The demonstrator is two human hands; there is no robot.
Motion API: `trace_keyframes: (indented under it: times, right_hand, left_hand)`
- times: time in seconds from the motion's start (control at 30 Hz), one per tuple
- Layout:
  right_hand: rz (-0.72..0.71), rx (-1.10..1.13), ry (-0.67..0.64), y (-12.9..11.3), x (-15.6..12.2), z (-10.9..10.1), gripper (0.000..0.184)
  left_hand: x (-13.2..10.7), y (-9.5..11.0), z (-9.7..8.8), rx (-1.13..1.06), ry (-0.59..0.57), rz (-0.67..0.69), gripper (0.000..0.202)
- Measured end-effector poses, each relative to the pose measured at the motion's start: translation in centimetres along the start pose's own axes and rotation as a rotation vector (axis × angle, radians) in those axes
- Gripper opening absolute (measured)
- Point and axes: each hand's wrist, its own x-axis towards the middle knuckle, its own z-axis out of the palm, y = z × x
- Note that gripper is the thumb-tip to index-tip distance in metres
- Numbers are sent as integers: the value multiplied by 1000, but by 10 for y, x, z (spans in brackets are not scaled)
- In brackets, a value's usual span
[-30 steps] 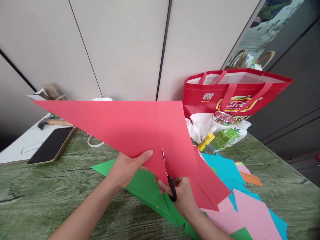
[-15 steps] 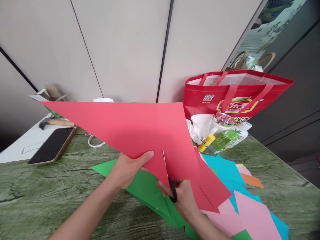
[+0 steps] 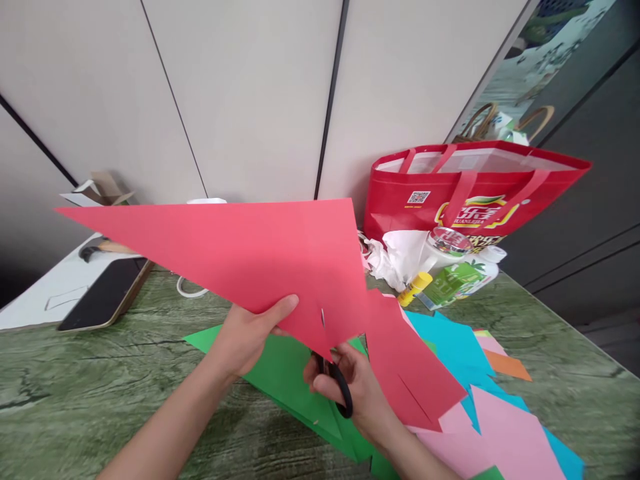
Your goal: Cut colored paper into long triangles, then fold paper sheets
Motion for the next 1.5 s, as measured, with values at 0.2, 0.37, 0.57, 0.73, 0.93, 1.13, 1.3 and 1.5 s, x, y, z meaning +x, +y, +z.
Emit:
trace_keyframes:
  times: [0.2, 0.37, 0.57, 0.73, 0.93, 1.13, 1.3, 1.5]
  right_hand:
    - [24, 74, -229, 5, -1, -5, 44]
    - [26, 73, -289, 2, -1, -8, 68]
    - [38, 24, -250, -8, -2, -5, 70]
    - [9, 12, -206, -11, -1, 0, 60]
    - [-156, -53, -11, -10, 3, 3, 40]
    - [-160, -61, 65, -14, 4, 4, 36]
    - [-168, -61, 79, -15, 3, 4, 33]
    - [-162, -77, 90, -17, 4, 4, 36]
  left_hand:
    - [10, 16, -15, -34, 127, 117, 44]
    - [6, 17, -17, -32, -31, -4, 31]
    - [2, 13, -11, -33, -119, -67, 27]
    - [1, 11, -9, -23, -163, -46, 23]
    - [-6, 0, 2, 56, -186, -50, 27]
    - [-9, -10, 9, 79, -202, -63, 29]
    - [-8, -7, 8, 165, -185, -31, 31]
    - [-6, -6, 10, 59, -107, -3, 33]
